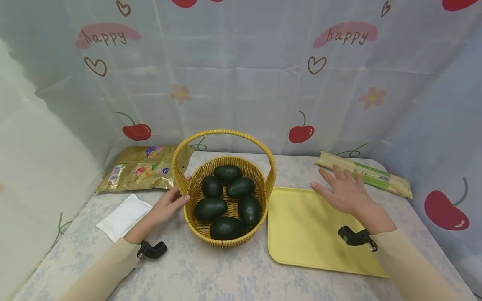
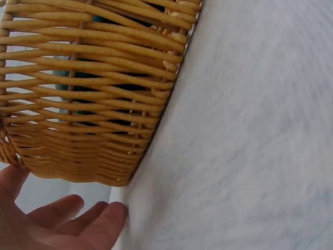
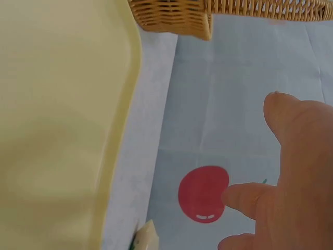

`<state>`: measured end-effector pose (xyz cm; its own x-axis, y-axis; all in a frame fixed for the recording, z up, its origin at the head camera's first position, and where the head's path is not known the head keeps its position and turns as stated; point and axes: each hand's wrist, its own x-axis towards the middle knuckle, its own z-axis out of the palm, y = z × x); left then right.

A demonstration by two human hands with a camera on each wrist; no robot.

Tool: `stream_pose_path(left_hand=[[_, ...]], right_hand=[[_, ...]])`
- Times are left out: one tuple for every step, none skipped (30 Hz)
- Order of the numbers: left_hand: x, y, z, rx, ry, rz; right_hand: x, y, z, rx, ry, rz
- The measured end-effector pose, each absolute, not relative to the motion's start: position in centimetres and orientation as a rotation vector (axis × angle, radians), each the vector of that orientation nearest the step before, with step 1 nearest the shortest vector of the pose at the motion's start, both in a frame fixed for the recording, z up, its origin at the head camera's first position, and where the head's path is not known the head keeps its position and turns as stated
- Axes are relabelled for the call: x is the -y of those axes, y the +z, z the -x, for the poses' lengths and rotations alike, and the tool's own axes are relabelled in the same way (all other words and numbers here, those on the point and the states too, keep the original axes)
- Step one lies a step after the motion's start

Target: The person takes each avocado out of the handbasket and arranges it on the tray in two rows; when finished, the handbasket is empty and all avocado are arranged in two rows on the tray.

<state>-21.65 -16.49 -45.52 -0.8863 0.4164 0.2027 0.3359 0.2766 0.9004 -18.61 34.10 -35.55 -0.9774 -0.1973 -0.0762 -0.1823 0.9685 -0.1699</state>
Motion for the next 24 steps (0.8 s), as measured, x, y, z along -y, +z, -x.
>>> stream_pose_path(left_hand=[[16.4, -45.6, 21.6, -2.440, 1.722, -0.720], [16.3, -45.7, 21.6, -2.427, 1.746, -0.711], [16.2, -45.8, 21.6, -2.409, 1.770, -0.702], [16.2, -45.8, 21.5, -2.382, 1.795, -0.684], [16.1, -45.9, 21.4, -2.347, 1.822, -0.658], [16.0, -45.9, 21.4, -2.315, 1.849, -0.640], [15.9, -46.0, 21.3, -2.271, 1.880, -0.624], [15.9, -46.1, 21.3, -2.228, 1.909, -0.609], [15.8, -46.1, 21.3, -2.192, 1.931, -0.601], [15.8, -46.2, 21.3, -2.168, 1.946, -0.587], [15.8, -46.3, 21.3, -2.154, 1.960, -0.581], [15.8, -46.4, 21.4, -2.143, 1.972, -0.578], [15.8, -46.4, 21.4, -2.136, 1.977, -0.571], [15.8, -46.4, 21.4, -2.137, 1.979, -0.566], [15.8, -46.5, 21.4, -2.139, 1.979, -0.557], [15.8, -46.5, 21.4, -2.139, 1.982, -0.550], [15.8, -46.5, 21.4, -2.138, 1.985, -0.547], [15.8, -46.4, 21.4, -2.137, 1.987, -0.544], [15.8, -46.4, 21.4, -2.142, 1.985, -0.542], [15.7, -46.4, 21.3, -2.146, 1.984, -0.543], [15.7, -46.4, 21.3, -2.147, 1.983, -0.541], [15.7, -46.3, 21.3, -2.148, 1.983, -0.543], [15.7, -46.3, 21.3, -2.153, 1.982, -0.548], [15.7, -46.3, 21.3, -2.150, 1.984, -0.551]], right_hand=[[-33.9, -35.5, 18.5, -3.027, -0.245, 0.299], [-33.7, -35.4, 18.4, -3.031, -0.241, 0.306], [-33.5, -35.3, 18.2, -3.033, -0.242, 0.311], [-33.3, -35.2, 18.1, -3.033, -0.245, 0.316], [-33.1, -35.1, 18.0, -3.036, -0.245, 0.322], [-32.9, -35.0, 17.8, -3.039, -0.246, 0.330], [-32.7, -35.0, 17.7, -3.045, -0.245, 0.341], [-32.5, -34.9, 17.6, -3.050, -0.241, 0.351], [-32.3, -34.9, 17.4, -3.051, -0.242, 0.361], [-32.2, -34.8, 17.3, -3.054, -0.243, 0.375], [-32.0, -34.8, 17.2, -3.058, -0.239, 0.389], [-31.8, -34.8, 17.1, -3.060, -0.239, 0.400], [-31.6, -34.7, 17.0, -3.063, -0.238, 0.413], [-31.4, -34.6, 16.9, -3.064, -0.244, 0.422], [-31.2, -34.6, 16.8, -3.063, -0.253, 0.431], [-30.9, -34.5, 16.7, -3.062, -0.260, 0.441], [-30.7, -34.4, 16.6, -3.061, -0.265, 0.451], [-30.5, -34.3, 16.5, -3.056, -0.277, 0.459], [-30.3, -34.2, 16.3, -3.055, -0.288, 0.474], [-30.1, -34.1, 16.2, -3.055, -0.303, 0.490], [-29.8, -33.9, 16.1, -3.052, -0.320, 0.505], [-29.6, -33.8, 15.9, -3.049, -0.336, 0.521], [-29.4, -33.7, 15.8, -3.046, -0.347, 0.534], [-29.1, -33.5, 15.6, -3.040, -0.366, 0.551]])
